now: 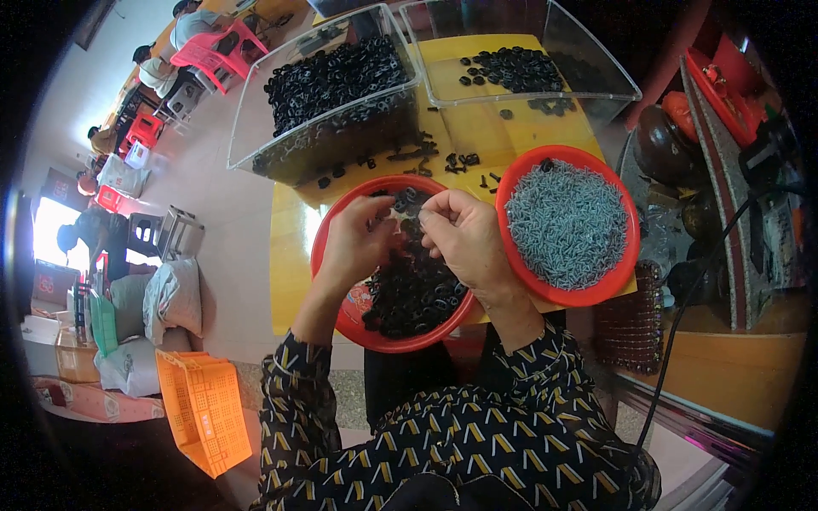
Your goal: The person assembles small black plastic components by fitting and pressing the pieces together by hand.
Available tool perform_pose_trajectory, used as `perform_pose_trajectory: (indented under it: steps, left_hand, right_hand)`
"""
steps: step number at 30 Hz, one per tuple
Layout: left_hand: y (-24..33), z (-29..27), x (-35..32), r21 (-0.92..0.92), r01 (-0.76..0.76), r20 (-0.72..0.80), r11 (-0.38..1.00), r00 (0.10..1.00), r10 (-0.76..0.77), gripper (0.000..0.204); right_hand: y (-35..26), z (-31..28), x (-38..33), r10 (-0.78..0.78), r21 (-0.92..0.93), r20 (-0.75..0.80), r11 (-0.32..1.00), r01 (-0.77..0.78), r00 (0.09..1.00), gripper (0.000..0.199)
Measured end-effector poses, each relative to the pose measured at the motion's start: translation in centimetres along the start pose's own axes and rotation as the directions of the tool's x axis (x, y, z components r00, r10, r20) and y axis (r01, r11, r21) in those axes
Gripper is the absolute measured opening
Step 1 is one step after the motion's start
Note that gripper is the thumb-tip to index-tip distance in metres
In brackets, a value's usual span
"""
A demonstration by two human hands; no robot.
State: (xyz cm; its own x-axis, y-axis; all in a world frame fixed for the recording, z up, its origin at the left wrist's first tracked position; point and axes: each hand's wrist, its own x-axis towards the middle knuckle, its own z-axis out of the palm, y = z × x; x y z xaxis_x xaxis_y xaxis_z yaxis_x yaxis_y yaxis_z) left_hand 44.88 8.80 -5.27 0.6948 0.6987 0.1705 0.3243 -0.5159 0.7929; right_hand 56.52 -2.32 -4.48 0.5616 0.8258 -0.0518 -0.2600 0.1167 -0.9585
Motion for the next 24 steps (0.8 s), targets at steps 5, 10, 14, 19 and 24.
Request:
perform_pose_trajectory:
  steps: [5, 10, 14, 19, 24]
  left_hand:
    - [-1.9, 1.7, 3.6, 0.305, -0.259, 0.057, 0.916, 0.965, 0.254, 0.023]
    - [-2.3, 2.7, 4.1, 0.391, -0.326, 0.162, 0.861, 0.945, 0.285, 0.021]
    - [-2.8, 2.9, 3.9, 0.431, -0.398, 0.173, 0.810, 0.917, 0.359, 0.018]
    - [-0.7, 1.4, 0.7, 0.155, -0.326, -0.030, 0.933, 0.942, 0.334, 0.012]
    - [1.6, 0.5, -4.7, -0.514, 0.127, 0.004, 0.848, 0.989, -0.146, 0.014]
  right_hand:
    - [-0.1, -0.2, 0.1, 0.004, 0.021, -0.017, 1.000, -0.003, 1.000, 0.005]
    - [-0.1, -0.3, 0.1, 0.033, 0.023, 0.001, 0.999, -0.033, 0.999, 0.006]
    - [0.3, -0.3, 0.1, 0.045, 0.000, 0.042, 0.999, -0.045, 0.998, 0.006]
    - [0.2, -0.3, -0.1, 0.085, 0.099, 0.097, 0.991, -0.094, 0.992, 0.008]
    - [1.5, 0.6, -0.5, 0.147, 0.246, 0.260, 0.946, -0.212, 0.954, 0.008]
